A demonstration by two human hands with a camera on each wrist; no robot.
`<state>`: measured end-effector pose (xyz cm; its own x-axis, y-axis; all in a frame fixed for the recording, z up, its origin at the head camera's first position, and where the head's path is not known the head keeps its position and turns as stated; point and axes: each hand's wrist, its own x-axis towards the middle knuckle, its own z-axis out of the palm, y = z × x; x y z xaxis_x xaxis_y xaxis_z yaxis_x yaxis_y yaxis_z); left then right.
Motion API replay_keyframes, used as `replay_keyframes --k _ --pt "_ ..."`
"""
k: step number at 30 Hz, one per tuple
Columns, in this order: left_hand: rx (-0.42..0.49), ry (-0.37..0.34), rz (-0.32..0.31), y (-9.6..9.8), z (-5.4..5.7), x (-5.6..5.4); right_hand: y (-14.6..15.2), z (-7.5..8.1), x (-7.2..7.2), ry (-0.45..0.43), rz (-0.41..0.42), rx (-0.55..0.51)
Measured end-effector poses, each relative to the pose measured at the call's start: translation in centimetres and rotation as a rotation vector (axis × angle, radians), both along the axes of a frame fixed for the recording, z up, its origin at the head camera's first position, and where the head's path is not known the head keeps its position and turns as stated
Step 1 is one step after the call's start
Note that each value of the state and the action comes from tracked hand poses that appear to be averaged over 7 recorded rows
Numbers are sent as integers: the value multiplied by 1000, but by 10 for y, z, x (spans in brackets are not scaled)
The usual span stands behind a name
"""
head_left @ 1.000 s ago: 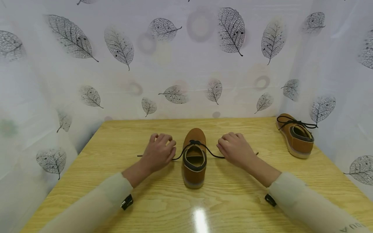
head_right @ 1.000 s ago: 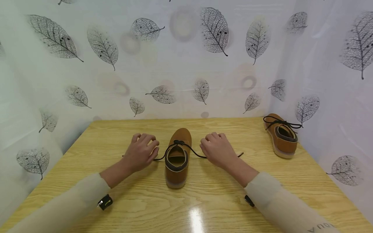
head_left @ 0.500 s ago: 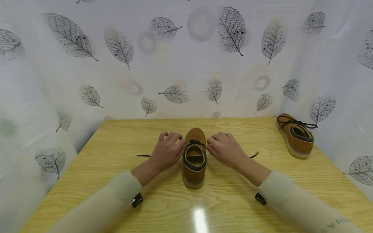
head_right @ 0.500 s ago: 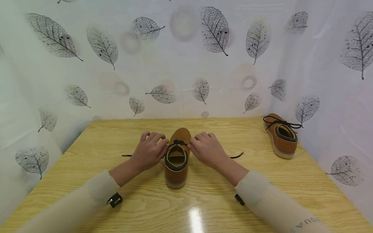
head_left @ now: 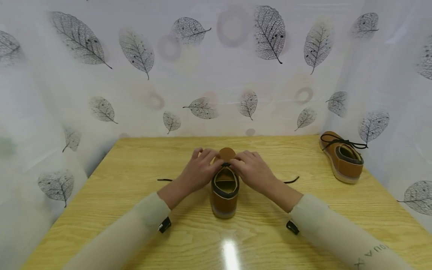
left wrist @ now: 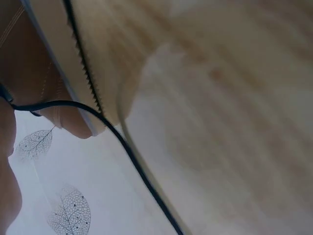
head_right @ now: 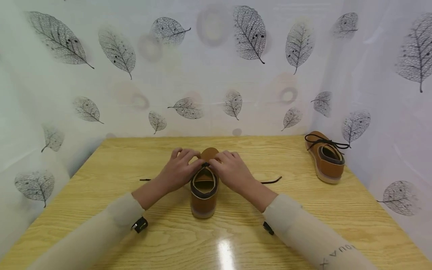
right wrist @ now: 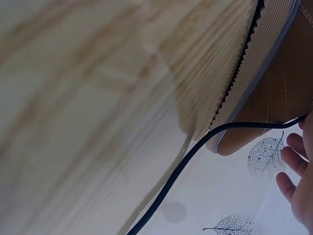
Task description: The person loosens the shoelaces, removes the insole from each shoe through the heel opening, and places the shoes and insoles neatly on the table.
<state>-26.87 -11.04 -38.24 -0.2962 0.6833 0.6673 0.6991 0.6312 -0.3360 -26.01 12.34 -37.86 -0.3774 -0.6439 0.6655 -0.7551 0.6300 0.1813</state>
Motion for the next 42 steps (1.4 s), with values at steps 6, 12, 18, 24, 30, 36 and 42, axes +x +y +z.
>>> replay_keyframes --k 6,12,18,24,30,36,42 --pt "-52 -77 -30 6 10 -2 -1 0 -2 -48 44 -28" --pt "-110 -41 -35 13 15 -5 -3 0 -6 -82 123 -69" --pt "-145 69 -32 14 13 -6 -7 0 -8 -41 160 -102" --pt "-108 175 -20 7 8 -6 -10 4 -6 30 156 -115" --pt "-51 177 6 3 11 -8 -5 2 -8 -27 111 -193" --pt "-63 59 -2 7 19 -7 -4 3 -7 -81 92 -184" --pt "-26 0 4 4 19 -3 -7 7 -5 -75 9 -110"
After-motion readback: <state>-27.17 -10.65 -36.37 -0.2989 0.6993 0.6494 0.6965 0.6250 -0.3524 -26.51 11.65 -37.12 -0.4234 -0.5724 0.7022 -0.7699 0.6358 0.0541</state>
